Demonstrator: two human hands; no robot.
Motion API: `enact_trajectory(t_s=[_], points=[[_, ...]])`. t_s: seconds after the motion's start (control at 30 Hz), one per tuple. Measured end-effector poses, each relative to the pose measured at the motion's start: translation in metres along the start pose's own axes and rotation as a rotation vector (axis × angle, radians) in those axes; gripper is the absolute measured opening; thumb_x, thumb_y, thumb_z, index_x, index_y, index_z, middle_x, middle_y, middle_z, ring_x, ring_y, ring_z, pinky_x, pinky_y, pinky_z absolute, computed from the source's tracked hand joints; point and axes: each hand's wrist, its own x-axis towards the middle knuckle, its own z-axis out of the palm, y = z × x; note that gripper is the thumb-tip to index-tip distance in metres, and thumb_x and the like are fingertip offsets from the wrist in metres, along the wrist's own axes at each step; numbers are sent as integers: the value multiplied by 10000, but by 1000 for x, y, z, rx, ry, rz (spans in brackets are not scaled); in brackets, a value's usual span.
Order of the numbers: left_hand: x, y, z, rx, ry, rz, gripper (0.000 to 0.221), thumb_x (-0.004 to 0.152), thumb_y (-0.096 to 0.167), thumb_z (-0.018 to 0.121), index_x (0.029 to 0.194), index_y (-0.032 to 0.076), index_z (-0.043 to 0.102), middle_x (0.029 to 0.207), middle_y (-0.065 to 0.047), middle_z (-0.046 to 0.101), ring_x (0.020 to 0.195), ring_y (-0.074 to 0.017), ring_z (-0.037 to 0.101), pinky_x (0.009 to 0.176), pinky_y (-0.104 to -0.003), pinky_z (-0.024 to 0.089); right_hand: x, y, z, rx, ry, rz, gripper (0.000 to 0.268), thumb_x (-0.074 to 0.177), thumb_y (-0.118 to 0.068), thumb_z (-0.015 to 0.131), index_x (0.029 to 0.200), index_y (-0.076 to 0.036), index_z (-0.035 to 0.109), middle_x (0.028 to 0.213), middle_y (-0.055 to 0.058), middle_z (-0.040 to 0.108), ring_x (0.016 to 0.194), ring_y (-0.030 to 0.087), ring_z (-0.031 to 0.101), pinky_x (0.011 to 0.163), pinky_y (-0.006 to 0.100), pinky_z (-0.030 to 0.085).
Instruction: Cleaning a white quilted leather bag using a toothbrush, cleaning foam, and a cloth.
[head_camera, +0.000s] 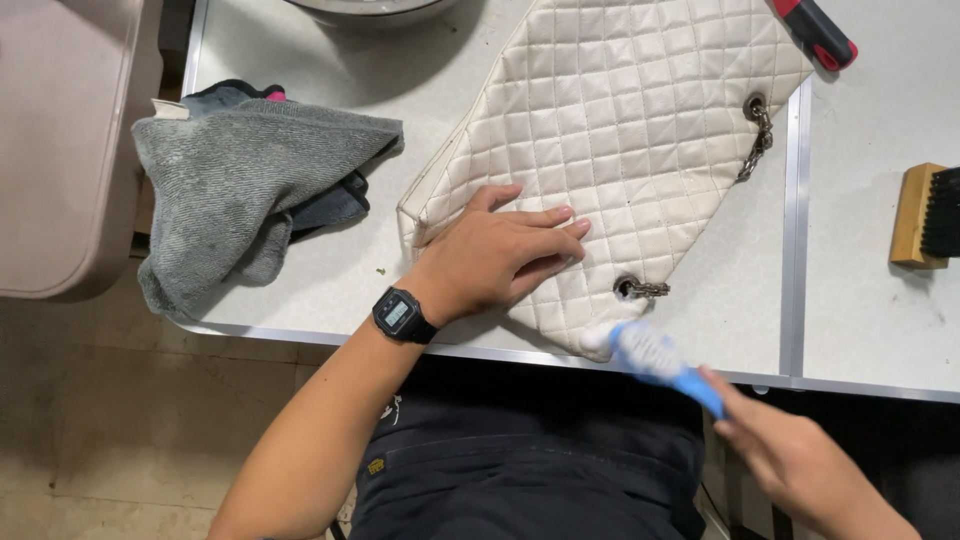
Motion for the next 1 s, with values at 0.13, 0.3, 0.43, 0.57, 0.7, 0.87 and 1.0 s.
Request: enact_trajectory(t_s=[0.13,0.3,0.43,0.57,0.7,0.87,1.0], points=[[0,-3,0,4,-10,29,164,1074,302,523,1137,248,665,1304,86,718,1294,-118,627,1113,-520,311,0,-1,-2,-77,38,202,718,937,-333,569,1613,-413,338,826,-48,738,631,143,614,701,201,535],[0,-3,2,0,-5,37,163,1067,304,535,1142,247,668,1289,61,731,1284,-116,632,1110,-529,316,-2,-9,-9,-187,238,181,743,914,-307,601,1614,-382,365,746,-10,693,546,181,565,627,252,527],[-1,-4,2,10,26,44,144,1058,291,565,1142,249,674,1274,67,738,1267,-112,645,1110,-534,325,2,-12,-11,-131,95,87,742,910,-294,606,1595,-400,340,855,-81,777,577,120,695,650,209,564],[0,-3,1,7,29,50,151,1058,294,567,1141,244,682,1257,46,747,1260,-117,649,1122,-531,315,7,-29,-15,-145,-27,96,735,924,-364,575,1601,-449,301,1043,-136,800,716,101,798,758,215,600],[-2,-3,3,-6,26,46,153,1059,293,561,1142,241,679,1273,71,739,1271,-119,645,1121,-527,309,12,-33,-20,-256,162,202,763,916,-328,609,1614,-445,324,761,-16,682,567,170,612,641,215,542],[-1,-3,4,2,40,43,139,1057,287,566,1114,247,687,1294,88,726,1266,-125,652,1110,-516,314,15,-19,-24,-136,74,65,759,914,-263,594,1597,-445,318,1085,-120,828,803,86,851,809,248,623],[-3,-5,1,12,8,65,146,1062,283,550,1145,249,665,1332,84,708,1299,-136,632,1119,-536,303,17,-21,-22,-191,100,38,768,905,-307,629,1609,-396,336,776,-69,712,582,121,658,694,228,593]])
